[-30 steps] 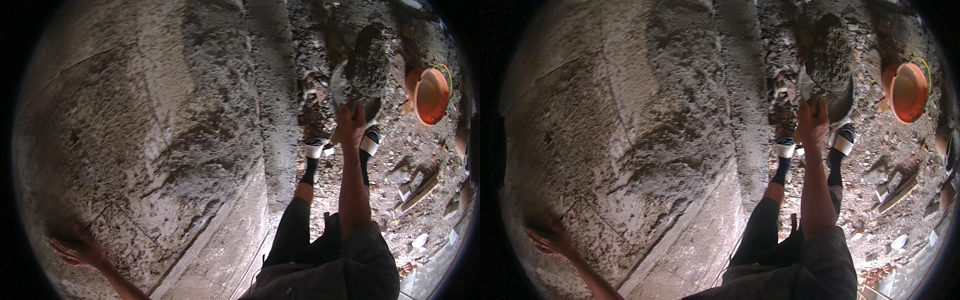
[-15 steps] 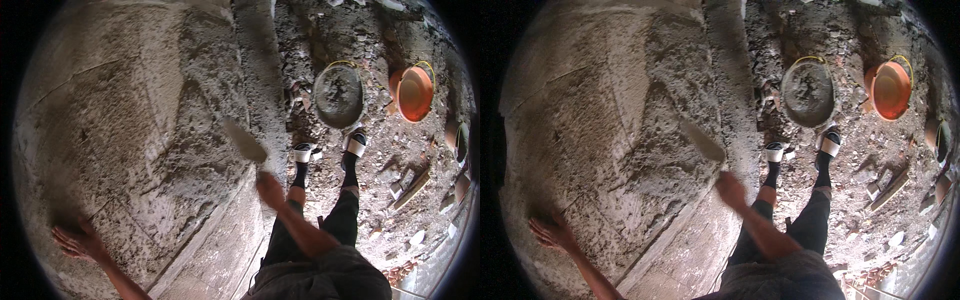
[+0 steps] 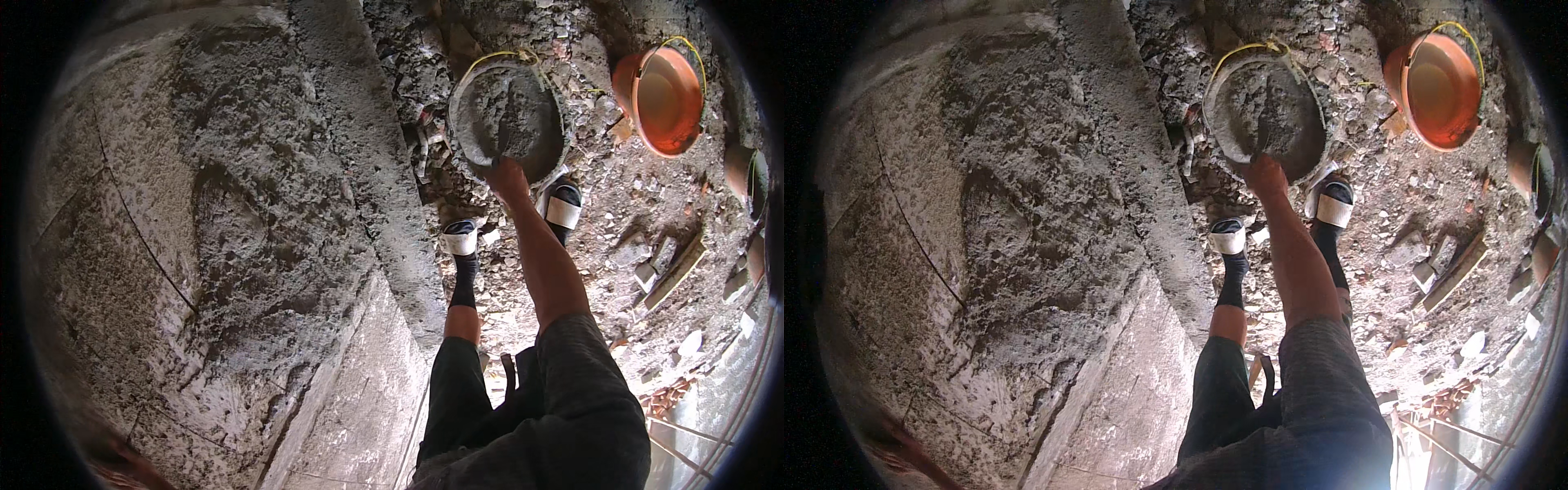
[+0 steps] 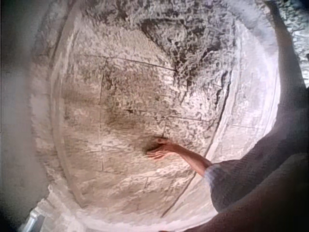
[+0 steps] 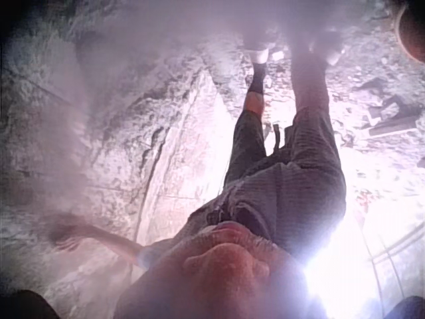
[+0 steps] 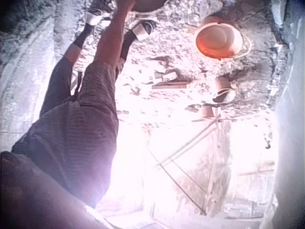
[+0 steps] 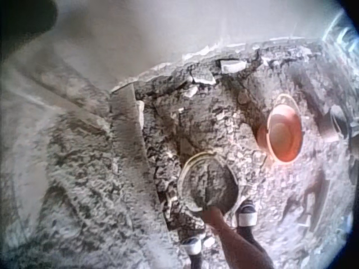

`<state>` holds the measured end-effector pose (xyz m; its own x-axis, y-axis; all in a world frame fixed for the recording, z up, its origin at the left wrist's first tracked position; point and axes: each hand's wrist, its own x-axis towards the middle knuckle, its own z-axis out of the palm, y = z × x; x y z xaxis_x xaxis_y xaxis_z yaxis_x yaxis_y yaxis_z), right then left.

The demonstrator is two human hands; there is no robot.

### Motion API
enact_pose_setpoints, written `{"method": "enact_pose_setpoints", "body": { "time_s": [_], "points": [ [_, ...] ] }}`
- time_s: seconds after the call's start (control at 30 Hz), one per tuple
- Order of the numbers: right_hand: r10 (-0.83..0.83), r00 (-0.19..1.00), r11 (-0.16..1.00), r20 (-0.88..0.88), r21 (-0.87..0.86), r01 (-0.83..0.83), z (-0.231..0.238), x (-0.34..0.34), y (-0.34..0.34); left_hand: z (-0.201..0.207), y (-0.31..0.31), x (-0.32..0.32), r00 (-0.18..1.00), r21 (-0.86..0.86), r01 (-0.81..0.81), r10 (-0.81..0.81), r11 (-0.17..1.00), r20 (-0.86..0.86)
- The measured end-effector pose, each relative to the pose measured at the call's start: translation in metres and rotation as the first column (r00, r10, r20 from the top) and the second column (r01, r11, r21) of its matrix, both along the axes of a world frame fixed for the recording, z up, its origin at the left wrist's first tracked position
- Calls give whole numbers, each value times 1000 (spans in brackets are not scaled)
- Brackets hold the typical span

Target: The person scoops cement from a bucket with a trowel and applies it to a rough concrete wall. They repeatedly smooth the surface with the trowel and a straight wooden plank, working along a vertical section of the wall.

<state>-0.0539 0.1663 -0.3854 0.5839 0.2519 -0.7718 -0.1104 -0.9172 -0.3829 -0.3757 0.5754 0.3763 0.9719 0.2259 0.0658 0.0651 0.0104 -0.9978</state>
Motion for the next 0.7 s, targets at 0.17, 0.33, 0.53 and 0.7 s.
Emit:
{"method": "enact_pose_setpoints", "body": {
  "time_s": [0.17, 0.33, 0.53, 0.7],
  "points": [
    [-217, 852, 877, -476, 289, 385, 3, -16, -46, 1, 3, -5, 999, -17, -5, 5, 1000, -37],
    [-234, 948, 859, -216, 411, 306, 60, -8, -49, 9, -1, -22, 996, -24, -29, 27, 999, -85],
    [-533, 759, 520, -374, 563, 642, 160, 14, -5, -46, -45, 31, 979, 20, -121, 116, 992, 170],
    [-827, 562, 342, -18, 777, 529, 246, 14, 136, -45, -62, 38, 947, -68, -199, 210, 978, 244]
  ]
}}
